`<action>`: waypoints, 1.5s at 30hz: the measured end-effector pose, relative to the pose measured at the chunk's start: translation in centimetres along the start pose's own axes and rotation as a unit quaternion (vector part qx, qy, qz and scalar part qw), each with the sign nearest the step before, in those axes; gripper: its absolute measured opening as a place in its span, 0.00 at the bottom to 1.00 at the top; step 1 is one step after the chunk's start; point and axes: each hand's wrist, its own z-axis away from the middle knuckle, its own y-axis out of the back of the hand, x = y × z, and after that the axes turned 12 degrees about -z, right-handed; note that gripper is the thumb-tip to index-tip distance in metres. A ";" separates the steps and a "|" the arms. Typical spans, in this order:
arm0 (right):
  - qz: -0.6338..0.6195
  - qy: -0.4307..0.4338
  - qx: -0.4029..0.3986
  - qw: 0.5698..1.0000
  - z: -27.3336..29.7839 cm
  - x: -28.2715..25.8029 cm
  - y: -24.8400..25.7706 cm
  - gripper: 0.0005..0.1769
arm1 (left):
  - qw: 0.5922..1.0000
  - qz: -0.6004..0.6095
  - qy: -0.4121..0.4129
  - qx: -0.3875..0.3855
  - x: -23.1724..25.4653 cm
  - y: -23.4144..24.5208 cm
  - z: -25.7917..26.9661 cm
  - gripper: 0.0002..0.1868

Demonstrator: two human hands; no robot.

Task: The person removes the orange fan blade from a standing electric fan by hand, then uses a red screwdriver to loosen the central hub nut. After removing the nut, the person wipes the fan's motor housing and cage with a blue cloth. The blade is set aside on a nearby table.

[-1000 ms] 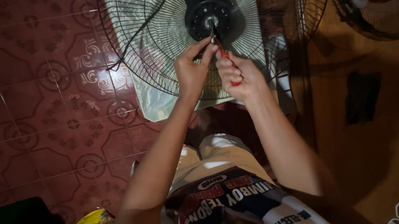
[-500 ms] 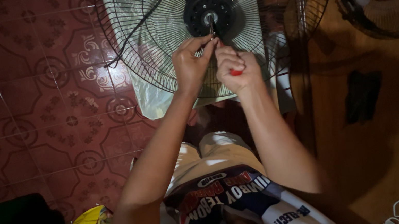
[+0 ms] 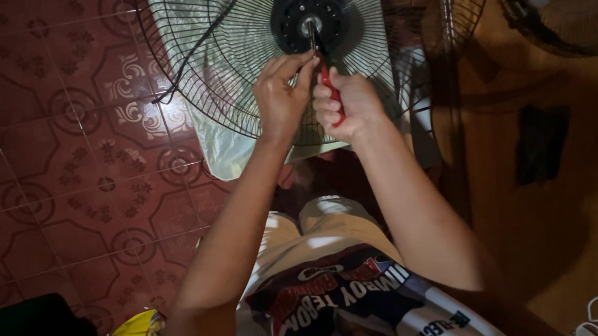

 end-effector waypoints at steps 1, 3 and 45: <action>0.016 0.009 0.005 1.000 -0.2 0.3 -0.1 0.17 | 1.000 -0.001 0.000 -0.002 0.0 0.1 0.0 0.05; 0.031 0.019 0.021 0.999 -0.7 0.7 -0.1 0.17 | 1.000 -0.001 -0.005 0.000 0.0 0.1 0.0 0.05; 0.077 0.058 0.038 0.995 -0.9 2.1 -0.3 0.14 | 0.998 -0.015 -0.043 -0.033 -0.2 1.2 -0.6 0.06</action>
